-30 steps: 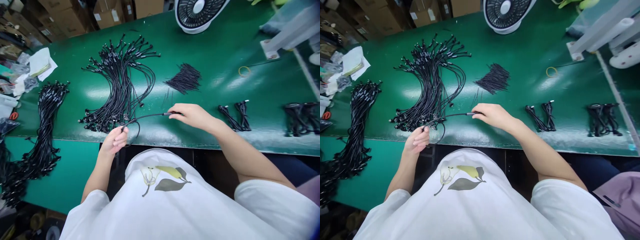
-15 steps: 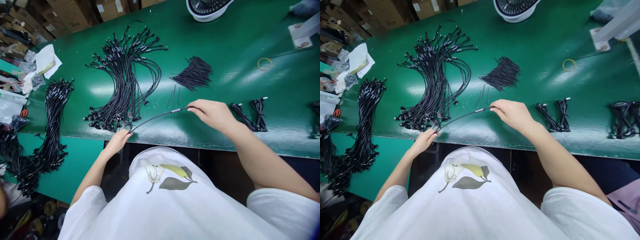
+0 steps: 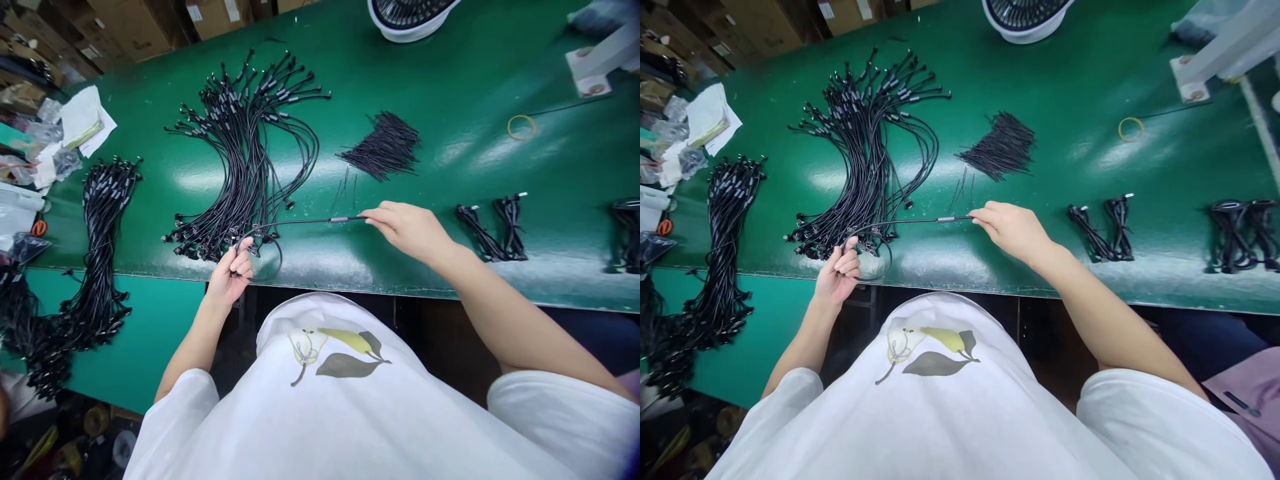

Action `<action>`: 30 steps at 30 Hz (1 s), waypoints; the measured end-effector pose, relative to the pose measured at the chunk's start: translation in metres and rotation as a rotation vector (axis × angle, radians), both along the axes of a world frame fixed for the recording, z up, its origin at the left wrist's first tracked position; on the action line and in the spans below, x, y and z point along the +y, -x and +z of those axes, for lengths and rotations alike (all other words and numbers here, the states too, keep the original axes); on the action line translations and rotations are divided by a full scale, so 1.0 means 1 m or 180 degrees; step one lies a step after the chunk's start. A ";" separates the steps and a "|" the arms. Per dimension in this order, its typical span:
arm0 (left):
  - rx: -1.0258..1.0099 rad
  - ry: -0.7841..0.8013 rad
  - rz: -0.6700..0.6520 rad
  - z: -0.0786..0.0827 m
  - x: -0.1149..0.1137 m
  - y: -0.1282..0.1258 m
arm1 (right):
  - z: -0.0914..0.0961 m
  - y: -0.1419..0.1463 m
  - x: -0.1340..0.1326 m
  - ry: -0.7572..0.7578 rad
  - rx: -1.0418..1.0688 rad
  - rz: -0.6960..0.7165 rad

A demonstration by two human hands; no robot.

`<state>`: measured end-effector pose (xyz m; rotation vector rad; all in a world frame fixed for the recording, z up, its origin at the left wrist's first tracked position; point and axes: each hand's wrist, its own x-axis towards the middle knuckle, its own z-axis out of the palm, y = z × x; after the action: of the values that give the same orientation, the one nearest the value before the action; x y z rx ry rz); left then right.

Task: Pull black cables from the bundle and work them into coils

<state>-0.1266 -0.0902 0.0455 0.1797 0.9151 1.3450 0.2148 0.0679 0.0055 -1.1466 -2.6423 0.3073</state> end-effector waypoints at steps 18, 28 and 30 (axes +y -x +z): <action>0.1641 -0.0731 -0.1339 -0.012 0.010 -0.061 | 0.038 0.092 -0.044 0.1697 0.2210 0.0665; 0.1194 -0.0250 -0.1072 -0.024 0.008 -0.083 | 0.014 0.122 -0.074 0.5003 0.4775 -0.0683; 0.1101 -0.0040 -0.0992 -0.026 0.000 -0.084 | 0.015 0.118 -0.073 0.5295 0.4696 -0.0459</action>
<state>-0.0425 -0.0897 0.0200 0.5554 1.1153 1.0455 0.0968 -0.0052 0.0207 -0.6397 -0.6089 2.2947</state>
